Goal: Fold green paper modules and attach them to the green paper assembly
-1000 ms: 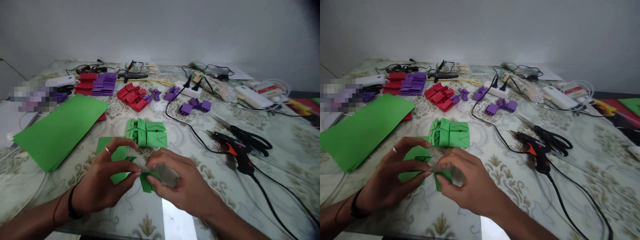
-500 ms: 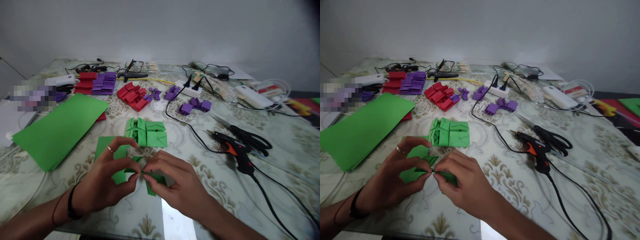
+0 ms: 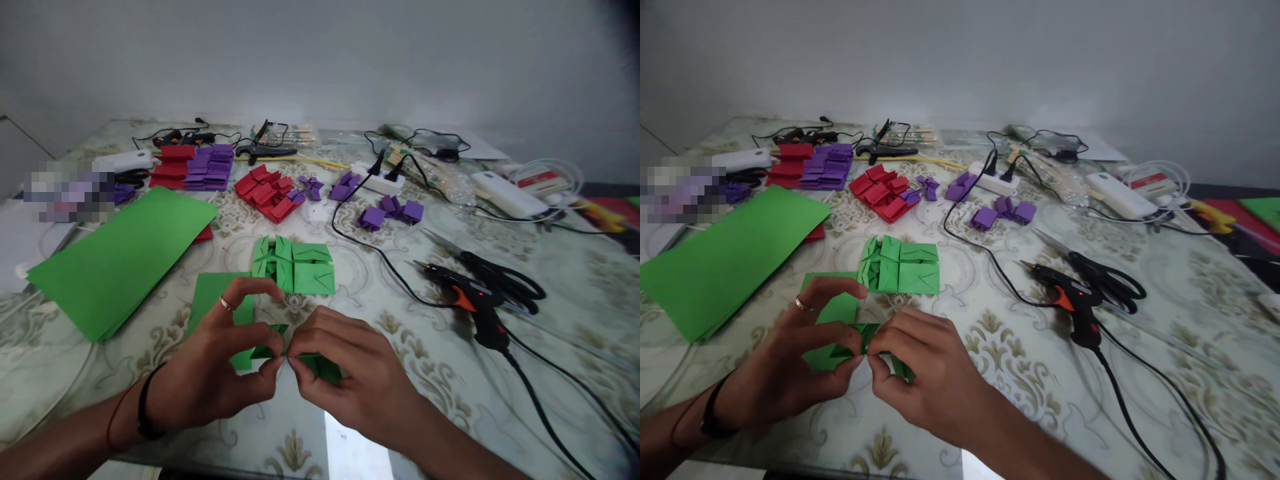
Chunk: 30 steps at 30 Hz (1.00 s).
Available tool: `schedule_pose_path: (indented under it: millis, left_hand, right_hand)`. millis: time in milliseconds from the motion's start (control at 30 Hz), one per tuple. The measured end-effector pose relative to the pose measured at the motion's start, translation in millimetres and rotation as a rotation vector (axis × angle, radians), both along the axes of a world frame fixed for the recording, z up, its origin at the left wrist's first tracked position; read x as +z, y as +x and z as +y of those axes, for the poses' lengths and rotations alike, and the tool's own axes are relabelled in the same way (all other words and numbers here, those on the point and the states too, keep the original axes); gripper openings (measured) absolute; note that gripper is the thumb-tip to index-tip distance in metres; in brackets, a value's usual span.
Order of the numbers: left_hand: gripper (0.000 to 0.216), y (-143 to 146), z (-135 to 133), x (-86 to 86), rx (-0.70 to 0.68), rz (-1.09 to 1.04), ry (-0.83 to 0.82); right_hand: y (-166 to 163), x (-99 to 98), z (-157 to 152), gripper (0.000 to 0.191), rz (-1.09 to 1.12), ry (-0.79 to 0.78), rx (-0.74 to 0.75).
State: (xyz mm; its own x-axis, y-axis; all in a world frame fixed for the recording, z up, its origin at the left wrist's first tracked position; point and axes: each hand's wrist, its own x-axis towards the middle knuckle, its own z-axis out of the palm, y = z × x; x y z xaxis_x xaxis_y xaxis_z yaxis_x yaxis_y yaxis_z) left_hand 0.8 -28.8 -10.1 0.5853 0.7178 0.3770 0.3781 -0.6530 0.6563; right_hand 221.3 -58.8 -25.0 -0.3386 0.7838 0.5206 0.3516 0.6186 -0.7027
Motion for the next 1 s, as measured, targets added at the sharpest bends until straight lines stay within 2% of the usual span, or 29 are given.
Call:
schedule_pose_path:
  millis: [133,267,433,500,667,767,867,933,1000]
  left_hand:
    - [0.021,-5,3,1.6,0.020,0.019,-0.006]
    - [0.020,-8,7,1.8,0.029,0.009,0.058]
    - [0.023,-9,12,1.3,0.012,-0.005,0.055]
    - [0.025,-10,15,2.9,0.019,-0.022,0.053]
    - [0.013,-12,20,4.6,0.130,-0.073,0.054]
    - [0.020,-10,18,0.0,0.157,-0.044,-0.107]
    - [0.034,-7,15,-5.1,0.016,-0.023,-0.353]
    - [0.042,-5,13,-7.4,-0.088,-0.027,-0.474]
    - [0.045,-4,12,-8.7,-0.136,-0.036,-0.555]
  right_hand:
    - [6,4.8,3,0.016,0.032,-0.019,-0.013]
    - [10,10.9,5,0.015,0.036,-0.083,-0.021]
    - [13,10.7,6,0.017,0.055,-0.190,-0.042]
    - [14,8.6,8,0.016,0.072,-0.289,-0.058]
    - [15,2.7,15,0.012,0.218,-0.724,-0.003]
    - [12,0.1,15,0.016,0.276,-0.808,0.016]
    - [9,-1.4,14,0.020,0.298,-0.817,0.029]
    - [8,-2.2,13,0.021,0.309,-0.832,0.038]
    - [9,-2.8,14,0.021,0.310,-0.845,0.043]
